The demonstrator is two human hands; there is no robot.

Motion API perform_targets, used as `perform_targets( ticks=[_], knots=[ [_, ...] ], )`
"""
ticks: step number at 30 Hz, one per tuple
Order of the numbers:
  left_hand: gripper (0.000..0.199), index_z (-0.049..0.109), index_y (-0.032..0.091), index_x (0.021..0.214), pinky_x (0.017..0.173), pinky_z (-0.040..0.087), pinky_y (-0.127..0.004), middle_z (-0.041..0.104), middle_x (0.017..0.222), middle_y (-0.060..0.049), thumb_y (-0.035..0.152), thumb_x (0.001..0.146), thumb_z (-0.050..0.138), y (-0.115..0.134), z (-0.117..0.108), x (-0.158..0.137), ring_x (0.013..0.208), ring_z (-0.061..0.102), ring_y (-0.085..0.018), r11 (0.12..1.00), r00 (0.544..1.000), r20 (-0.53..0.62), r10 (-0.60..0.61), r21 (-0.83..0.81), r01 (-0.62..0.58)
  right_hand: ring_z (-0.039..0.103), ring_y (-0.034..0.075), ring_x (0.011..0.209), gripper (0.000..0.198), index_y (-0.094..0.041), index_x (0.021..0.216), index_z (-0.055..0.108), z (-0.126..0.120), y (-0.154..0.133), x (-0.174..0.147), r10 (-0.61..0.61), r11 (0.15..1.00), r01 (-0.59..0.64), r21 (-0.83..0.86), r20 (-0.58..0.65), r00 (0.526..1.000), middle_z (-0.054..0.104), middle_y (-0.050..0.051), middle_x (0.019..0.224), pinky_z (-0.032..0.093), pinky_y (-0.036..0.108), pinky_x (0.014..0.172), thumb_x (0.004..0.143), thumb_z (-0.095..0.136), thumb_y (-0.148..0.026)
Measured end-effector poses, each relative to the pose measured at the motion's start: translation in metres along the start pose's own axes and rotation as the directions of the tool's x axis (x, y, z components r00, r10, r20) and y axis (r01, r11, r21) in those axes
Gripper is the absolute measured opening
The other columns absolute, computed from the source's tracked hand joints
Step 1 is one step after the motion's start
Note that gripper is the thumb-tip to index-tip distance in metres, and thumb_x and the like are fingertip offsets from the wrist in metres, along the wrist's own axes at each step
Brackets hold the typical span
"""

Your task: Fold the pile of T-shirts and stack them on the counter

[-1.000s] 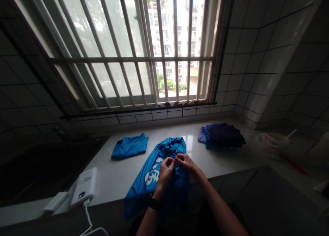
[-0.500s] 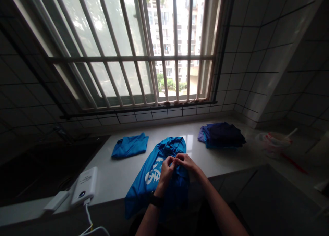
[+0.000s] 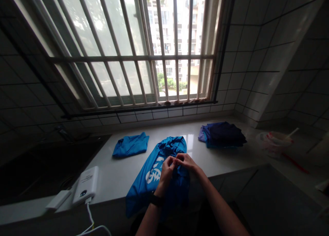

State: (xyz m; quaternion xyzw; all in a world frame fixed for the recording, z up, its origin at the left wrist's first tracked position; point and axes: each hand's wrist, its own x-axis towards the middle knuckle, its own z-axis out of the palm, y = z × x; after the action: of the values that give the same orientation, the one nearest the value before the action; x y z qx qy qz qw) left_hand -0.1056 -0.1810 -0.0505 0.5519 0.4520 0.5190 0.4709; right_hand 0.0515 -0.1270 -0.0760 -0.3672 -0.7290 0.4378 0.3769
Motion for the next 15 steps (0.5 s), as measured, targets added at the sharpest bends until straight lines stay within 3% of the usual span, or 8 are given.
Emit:
perform_targets(
  ticks=[5, 8, 11, 15],
  knots=[
    [0.027, 0.061, 0.019, 0.075, 0.065, 0.053, -0.027, 0.068, 0.079, -0.003, 0.045, 0.077, 0.07, -0.006, -0.01, 0.005, 0.074, 0.066, -0.017, 0.993, 0.996, -0.079, -0.05, -0.107, 0.041, 0.05, 0.015, 0.058, 0.054, -0.021, 0.071, 0.063, -0.003, 0.005, 0.002, -0.013, 0.987, 0.032, 0.161, -0.114, 0.993, 0.056, 0.001, 0.062, 0.039, 0.028, 0.057, 0.09, 0.049, -0.069],
    [0.035, 0.056, 0.02, 0.078, 0.071, 0.057, -0.032, 0.073, 0.087, -0.007, 0.05, 0.073, 0.074, -0.004, -0.03, 0.013, 0.082, 0.072, -0.022, 0.99, 0.985, -0.161, -0.062, -0.136, 0.04, 0.05, 0.015, 0.06, 0.038, -0.02, 0.076, 0.064, -0.005, 0.009, 0.003, 0.013, 0.982, 0.009, 0.19, -0.116, 0.993, 0.057, 0.001, 0.066, 0.038, 0.027, 0.057, 0.089, 0.053, -0.055],
    [0.044, 0.052, 0.022, 0.086, 0.077, 0.059, -0.037, 0.077, 0.087, -0.009, 0.049, 0.067, 0.081, 0.004, -0.057, 0.021, 0.085, 0.076, -0.026, 0.994, 0.969, -0.245, -0.036, -0.112, 0.009, 0.048, 0.014, 0.058, 0.018, -0.02, 0.084, 0.065, -0.004, 0.012, 0.005, 0.068, 0.974, -0.032, 0.223, -0.153, 0.986, 0.058, 0.0, 0.067, 0.036, 0.026, 0.054, 0.078, 0.055, -0.034],
    [0.057, 0.056, 0.022, 0.109, 0.081, 0.059, -0.039, 0.08, 0.087, -0.009, 0.042, 0.065, 0.085, 0.015, -0.092, 0.025, 0.089, 0.077, -0.029, 0.993, 0.957, -0.284, -0.053, 0.083, 0.08, 0.042, 0.014, 0.057, 0.021, -0.021, 0.076, 0.06, -0.002, 0.017, 0.01, 0.062, 0.979, -0.007, 0.202, -0.267, 0.962, 0.051, -0.002, 0.062, 0.035, 0.026, 0.055, 0.061, 0.047, -0.022]
  ],
)
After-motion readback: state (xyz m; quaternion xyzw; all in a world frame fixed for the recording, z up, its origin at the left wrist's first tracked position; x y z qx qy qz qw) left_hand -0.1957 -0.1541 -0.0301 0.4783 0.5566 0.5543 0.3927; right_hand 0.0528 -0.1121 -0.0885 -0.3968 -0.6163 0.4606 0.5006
